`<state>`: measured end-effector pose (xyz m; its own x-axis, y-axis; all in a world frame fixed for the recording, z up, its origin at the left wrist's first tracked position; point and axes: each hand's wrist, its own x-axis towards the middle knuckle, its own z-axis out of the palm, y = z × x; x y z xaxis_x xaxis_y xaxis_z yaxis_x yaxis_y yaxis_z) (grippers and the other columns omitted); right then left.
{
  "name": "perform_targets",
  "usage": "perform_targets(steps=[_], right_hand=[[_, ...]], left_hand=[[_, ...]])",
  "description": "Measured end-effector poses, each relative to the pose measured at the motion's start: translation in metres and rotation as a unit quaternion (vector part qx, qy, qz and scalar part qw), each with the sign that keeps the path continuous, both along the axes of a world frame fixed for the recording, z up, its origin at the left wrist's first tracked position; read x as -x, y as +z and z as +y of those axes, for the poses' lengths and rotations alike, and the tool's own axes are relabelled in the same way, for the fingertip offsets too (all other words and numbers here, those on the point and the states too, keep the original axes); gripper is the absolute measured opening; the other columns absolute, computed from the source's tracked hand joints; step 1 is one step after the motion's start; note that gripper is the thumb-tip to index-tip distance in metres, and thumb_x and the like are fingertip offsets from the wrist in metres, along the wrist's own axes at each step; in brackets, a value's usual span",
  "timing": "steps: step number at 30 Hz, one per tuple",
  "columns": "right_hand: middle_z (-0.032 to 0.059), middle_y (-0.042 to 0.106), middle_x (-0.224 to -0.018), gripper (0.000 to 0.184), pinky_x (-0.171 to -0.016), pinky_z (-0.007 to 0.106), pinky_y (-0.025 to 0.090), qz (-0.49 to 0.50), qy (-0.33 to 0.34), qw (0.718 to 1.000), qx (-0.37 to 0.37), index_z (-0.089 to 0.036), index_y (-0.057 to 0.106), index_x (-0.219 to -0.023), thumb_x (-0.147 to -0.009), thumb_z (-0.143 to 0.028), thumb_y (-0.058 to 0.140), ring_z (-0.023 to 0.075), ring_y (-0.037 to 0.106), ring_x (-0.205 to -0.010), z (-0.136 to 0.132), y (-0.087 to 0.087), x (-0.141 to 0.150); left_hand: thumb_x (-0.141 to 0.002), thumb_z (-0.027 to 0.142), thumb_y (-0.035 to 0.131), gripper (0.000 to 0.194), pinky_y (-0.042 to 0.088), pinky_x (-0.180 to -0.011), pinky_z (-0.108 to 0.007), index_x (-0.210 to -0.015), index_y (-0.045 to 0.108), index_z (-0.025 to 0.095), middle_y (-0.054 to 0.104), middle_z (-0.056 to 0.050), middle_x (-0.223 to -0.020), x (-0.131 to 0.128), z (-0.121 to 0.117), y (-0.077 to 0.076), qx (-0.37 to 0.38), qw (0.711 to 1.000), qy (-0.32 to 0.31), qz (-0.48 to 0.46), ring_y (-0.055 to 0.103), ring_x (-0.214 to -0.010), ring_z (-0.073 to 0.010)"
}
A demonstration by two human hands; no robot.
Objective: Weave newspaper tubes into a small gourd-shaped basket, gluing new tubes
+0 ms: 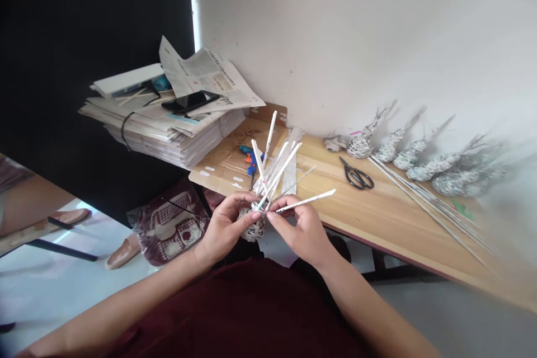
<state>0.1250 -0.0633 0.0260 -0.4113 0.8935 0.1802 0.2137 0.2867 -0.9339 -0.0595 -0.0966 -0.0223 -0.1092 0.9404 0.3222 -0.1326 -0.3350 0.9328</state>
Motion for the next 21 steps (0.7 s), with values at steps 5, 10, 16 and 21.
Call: perform_targets(steps=[5,10,16,21], right_hand=[[0.0045,0.074,-0.092,0.016,-0.08,0.035,0.053,-0.029,0.046,0.999,0.003,-0.022,0.072,-0.093,-0.089,-0.038,0.072,0.0206,0.068,-0.086,0.003,0.007,0.013],[0.0067,0.077,-0.101,0.025,-0.082,0.036,0.054,-0.021,0.046,0.999,0.018,-0.023,0.075,-0.1,-0.085,-0.043,0.076,0.022,0.069,-0.089,0.033,0.021,0.008],[0.0055,0.073,-0.081,0.041,-0.063,0.03,0.048,-0.139,-0.055,0.989,-0.011,-0.019,0.074,-0.086,-0.076,-0.059,0.073,0.0182,0.062,-0.071,0.112,0.015,0.018],[0.0034,0.068,-0.061,0.042,-0.054,0.03,0.04,-0.304,-0.043,0.952,-0.012,-0.021,0.072,-0.074,-0.078,-0.063,0.066,0.0191,0.06,-0.057,0.144,0.003,0.068]], left_hand=[[-0.082,0.03,0.083,0.024,0.051,-0.103,-0.037,-0.103,0.073,0.022,0.073,-0.007,-0.112,0.022,-0.007,0.0,0.003,1.0,0.031,0.002,0.067,-0.112,-0.023],[-0.08,0.028,0.084,0.023,0.052,-0.105,-0.036,-0.101,0.075,0.022,0.075,-0.007,-0.111,0.053,-0.015,0.016,0.008,0.995,0.097,-0.023,0.068,-0.112,-0.0226],[-0.081,0.024,0.083,0.025,0.054,-0.101,-0.031,-0.104,0.075,0.025,0.073,-0.004,-0.113,0.086,-0.022,0.041,-0.046,0.988,0.133,-0.056,0.068,-0.11,-0.0191],[-0.082,0.022,0.082,0.022,0.05,-0.107,-0.032,-0.103,0.076,0.024,0.072,-0.005,-0.116,0.107,-0.029,0.052,-0.089,0.978,0.182,-0.057,0.066,-0.116,-0.0197]])
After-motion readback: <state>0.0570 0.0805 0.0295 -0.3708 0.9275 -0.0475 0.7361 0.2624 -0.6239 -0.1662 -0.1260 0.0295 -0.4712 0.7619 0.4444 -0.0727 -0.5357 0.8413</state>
